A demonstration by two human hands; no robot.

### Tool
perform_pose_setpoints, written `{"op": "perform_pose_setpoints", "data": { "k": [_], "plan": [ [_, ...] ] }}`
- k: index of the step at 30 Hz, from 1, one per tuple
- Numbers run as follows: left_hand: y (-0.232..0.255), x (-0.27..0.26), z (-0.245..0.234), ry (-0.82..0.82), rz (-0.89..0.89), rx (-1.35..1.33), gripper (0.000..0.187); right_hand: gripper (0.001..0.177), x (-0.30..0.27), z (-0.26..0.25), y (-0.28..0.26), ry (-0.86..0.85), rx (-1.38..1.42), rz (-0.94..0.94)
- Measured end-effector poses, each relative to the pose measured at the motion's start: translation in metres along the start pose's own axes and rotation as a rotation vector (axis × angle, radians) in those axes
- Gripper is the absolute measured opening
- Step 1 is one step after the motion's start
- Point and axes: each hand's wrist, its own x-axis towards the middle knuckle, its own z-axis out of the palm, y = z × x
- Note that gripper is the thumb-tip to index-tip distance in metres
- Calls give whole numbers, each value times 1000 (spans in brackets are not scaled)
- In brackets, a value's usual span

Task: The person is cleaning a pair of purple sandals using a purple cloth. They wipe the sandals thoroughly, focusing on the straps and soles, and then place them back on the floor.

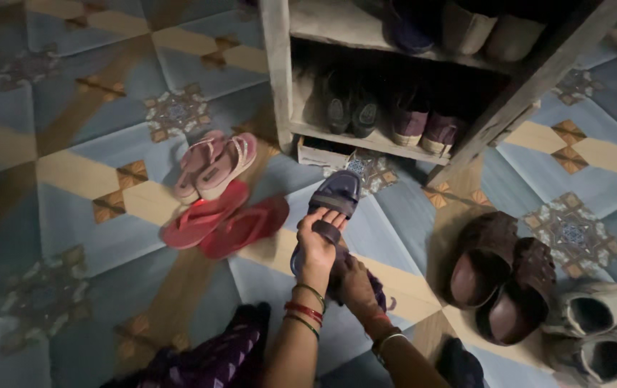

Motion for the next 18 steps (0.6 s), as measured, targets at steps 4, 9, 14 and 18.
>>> {"op": "perform_pose_setpoints", "data": {
  "k": [4, 9, 14, 18],
  "plan": [
    [-10, 20, -12, 50, 22, -28, 44, 32, 19, -13, 57, 153, 389, 522],
    [-25, 71, -43, -75, 69, -193, 29, 19, 69, -78, 101, 219, 751, 432],
    [-28, 101, -39, 119, 70, -25, 35, 29, 86, -135, 19, 20, 515, 399],
    [-27, 104, -42, 286, 85, -34, 38, 47, 83, -137, -26, -54, 486, 389]
  ]
}}
